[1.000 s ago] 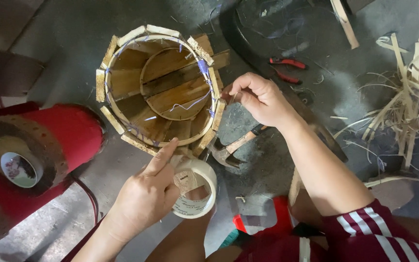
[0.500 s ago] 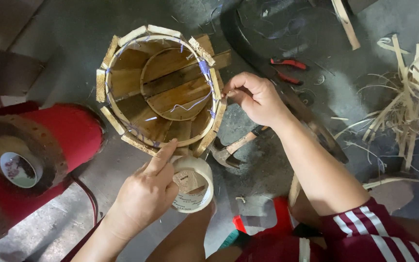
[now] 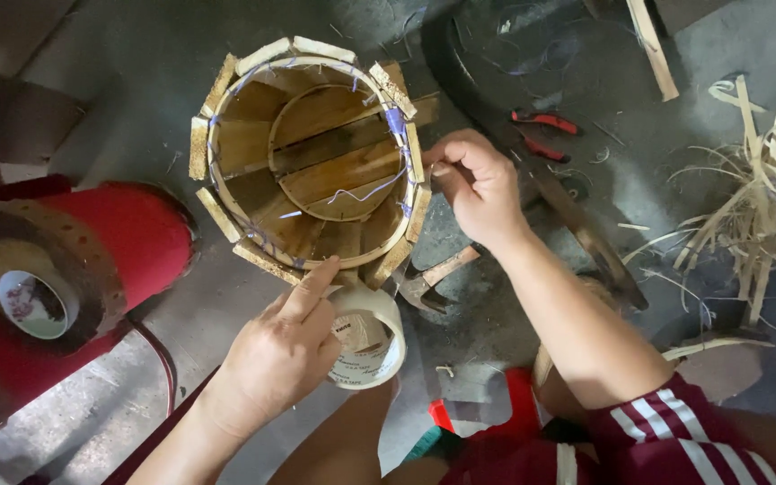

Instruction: Trimming wooden slats with a machete and applying adhesive tape to assemble a cylindrical wooden structure.

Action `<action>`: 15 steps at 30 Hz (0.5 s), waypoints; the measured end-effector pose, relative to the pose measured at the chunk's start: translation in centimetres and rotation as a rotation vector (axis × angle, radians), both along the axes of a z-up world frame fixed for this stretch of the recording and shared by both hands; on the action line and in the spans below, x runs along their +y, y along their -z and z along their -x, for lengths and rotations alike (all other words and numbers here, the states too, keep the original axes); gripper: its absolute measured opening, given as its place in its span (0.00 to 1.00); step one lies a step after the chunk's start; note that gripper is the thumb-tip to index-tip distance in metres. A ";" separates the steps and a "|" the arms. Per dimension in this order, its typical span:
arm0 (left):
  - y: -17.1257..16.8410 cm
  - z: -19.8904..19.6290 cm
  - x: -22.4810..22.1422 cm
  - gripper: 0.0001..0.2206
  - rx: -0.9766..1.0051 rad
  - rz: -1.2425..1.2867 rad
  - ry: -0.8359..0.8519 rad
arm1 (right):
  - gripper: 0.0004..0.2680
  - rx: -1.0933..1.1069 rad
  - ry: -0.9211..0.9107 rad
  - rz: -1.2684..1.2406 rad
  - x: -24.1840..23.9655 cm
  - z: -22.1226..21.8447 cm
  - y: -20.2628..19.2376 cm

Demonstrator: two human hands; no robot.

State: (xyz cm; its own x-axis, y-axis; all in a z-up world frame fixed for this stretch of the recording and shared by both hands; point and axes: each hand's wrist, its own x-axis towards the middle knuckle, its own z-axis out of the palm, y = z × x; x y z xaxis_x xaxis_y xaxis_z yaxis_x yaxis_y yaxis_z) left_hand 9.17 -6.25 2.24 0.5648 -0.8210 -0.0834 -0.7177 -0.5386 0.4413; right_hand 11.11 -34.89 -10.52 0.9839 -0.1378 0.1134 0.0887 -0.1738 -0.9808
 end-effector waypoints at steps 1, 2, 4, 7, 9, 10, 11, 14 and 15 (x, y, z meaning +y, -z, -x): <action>0.0 0.1 0.0 0.01 0.000 0.001 0.000 | 0.07 0.000 0.000 0.001 0.5 0.2 0.1; 0.1 0.2 0.1 0.01 0.018 -0.018 -0.028 | 0.06 0.013 0.056 -0.021 1.0 0.4 0.2; 0.1 0.3 0.2 0.01 0.033 -0.038 -0.058 | 0.06 0.024 0.111 -0.043 1.8 0.7 0.2; 0.1 0.2 0.2 0.02 0.001 -0.020 -0.032 | 0.05 0.089 0.186 -0.092 2.9 1.1 0.1; 0.0 0.1 0.2 0.02 0.014 -0.036 -0.033 | 0.13 0.063 0.236 -0.338 3.6 1.3 0.4; 0.1 0.1 0.4 0.02 0.013 -0.037 -0.036 | 0.13 0.064 0.232 -0.338 3.8 1.3 0.6; 0.2 0.1 0.5 0.02 0.018 -0.039 -0.029 | 0.13 0.026 0.252 -0.310 4.0 1.3 0.7; 0.2 0.0 0.7 0.02 0.039 -0.063 -0.035 | 0.11 -0.036 0.287 -0.183 4.1 1.1 0.3; 0.1 0.0 0.8 0.02 0.051 -0.084 -0.045 | 0.10 -0.063 0.306 -0.084 4.1 1.0 0.0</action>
